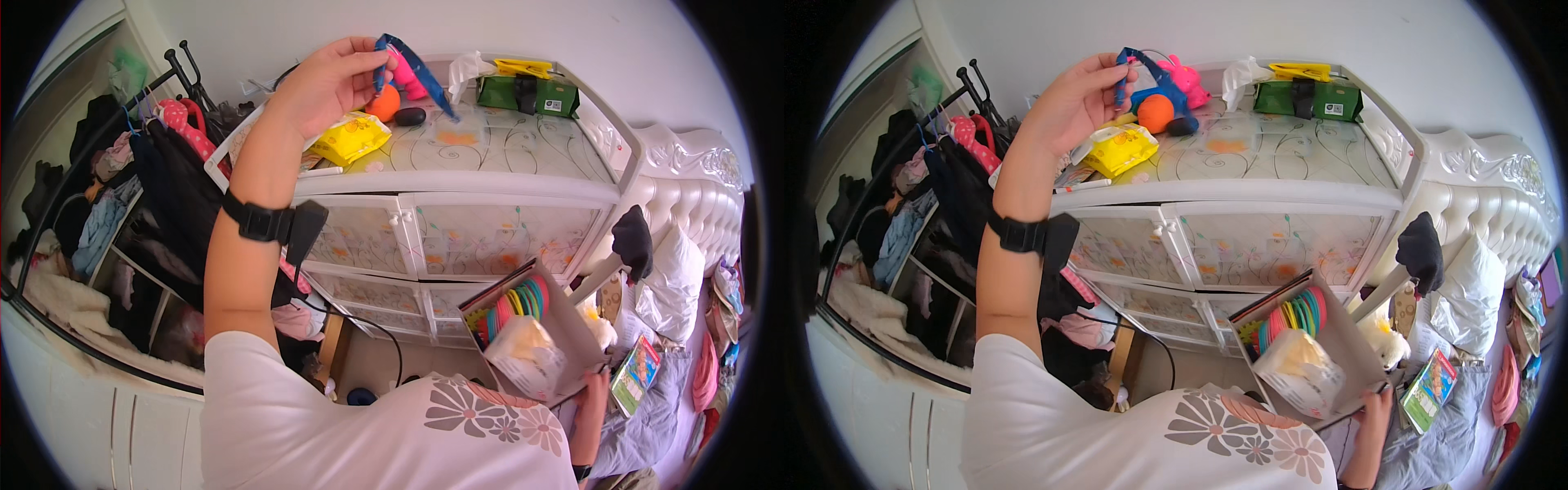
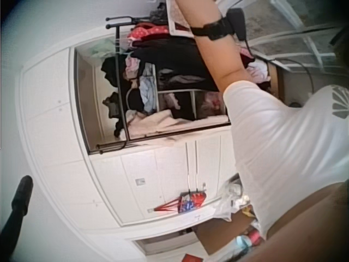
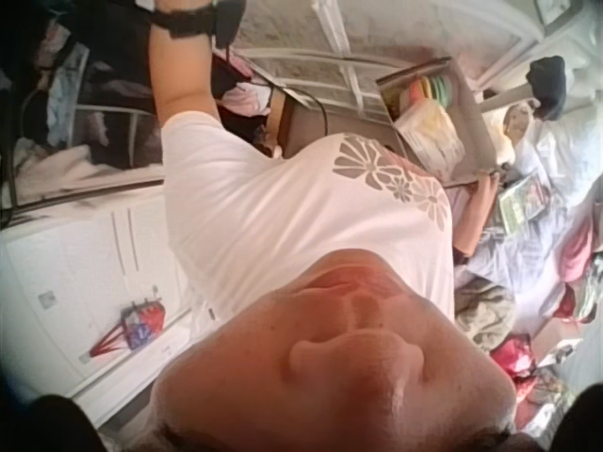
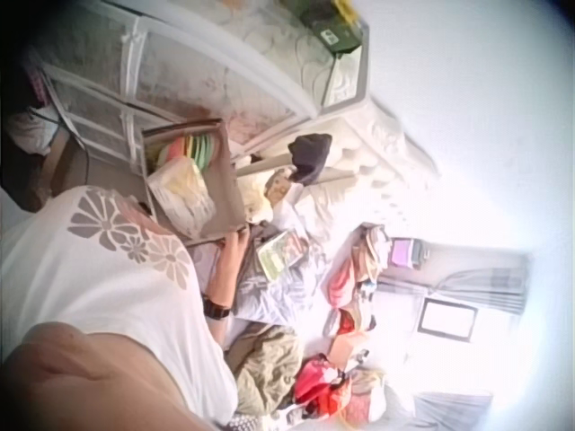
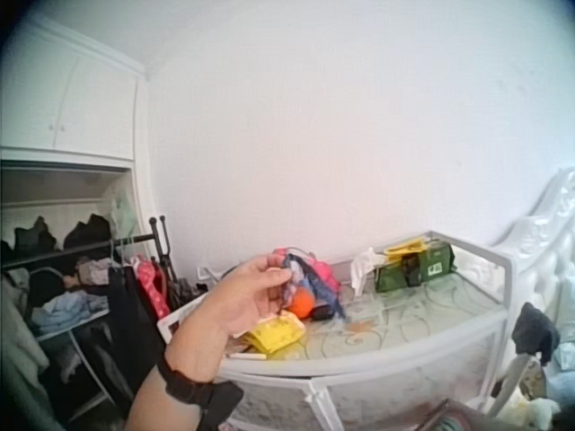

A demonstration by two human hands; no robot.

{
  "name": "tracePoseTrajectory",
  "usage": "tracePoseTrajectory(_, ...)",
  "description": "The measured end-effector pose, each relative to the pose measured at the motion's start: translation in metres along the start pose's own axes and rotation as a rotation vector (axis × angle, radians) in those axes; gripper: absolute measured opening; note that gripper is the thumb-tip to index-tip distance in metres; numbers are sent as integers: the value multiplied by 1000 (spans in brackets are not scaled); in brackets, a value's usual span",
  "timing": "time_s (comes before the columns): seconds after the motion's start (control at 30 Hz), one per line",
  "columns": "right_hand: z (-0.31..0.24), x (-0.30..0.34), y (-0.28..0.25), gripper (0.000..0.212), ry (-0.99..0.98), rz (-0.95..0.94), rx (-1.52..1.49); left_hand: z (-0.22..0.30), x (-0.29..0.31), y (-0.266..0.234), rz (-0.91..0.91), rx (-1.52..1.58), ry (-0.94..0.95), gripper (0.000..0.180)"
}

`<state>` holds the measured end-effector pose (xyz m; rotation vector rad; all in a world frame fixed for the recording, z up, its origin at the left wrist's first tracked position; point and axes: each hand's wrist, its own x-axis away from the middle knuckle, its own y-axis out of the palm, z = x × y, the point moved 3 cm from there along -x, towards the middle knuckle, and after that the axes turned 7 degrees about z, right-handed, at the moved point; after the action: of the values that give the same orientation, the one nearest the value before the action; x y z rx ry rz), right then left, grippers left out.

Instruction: The recorder tidies up a cluttered chest of drawers by sorting toys and stationery into a box.

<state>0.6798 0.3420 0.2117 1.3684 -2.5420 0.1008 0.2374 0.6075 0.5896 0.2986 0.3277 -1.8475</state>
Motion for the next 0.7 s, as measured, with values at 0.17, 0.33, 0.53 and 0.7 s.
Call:
tracePoseTrajectory(0.17,-32,-38,-69,48,-176,44,-347,8,41,16,-81,169,17,27)
tracePoseTrajectory(0.33,-131,-37,-61,49,-199,-32,-317,8,59,25,-189,163,7,33)
tracePoseTrajectory(0.53,-210,-33,18,51,-160,-216,-252,9,83,38,-222,217,83,48)
tracePoseTrajectory(0.7,-244,-30,116,58,-138,-389,-285,7,109,34,-249,287,95,65)
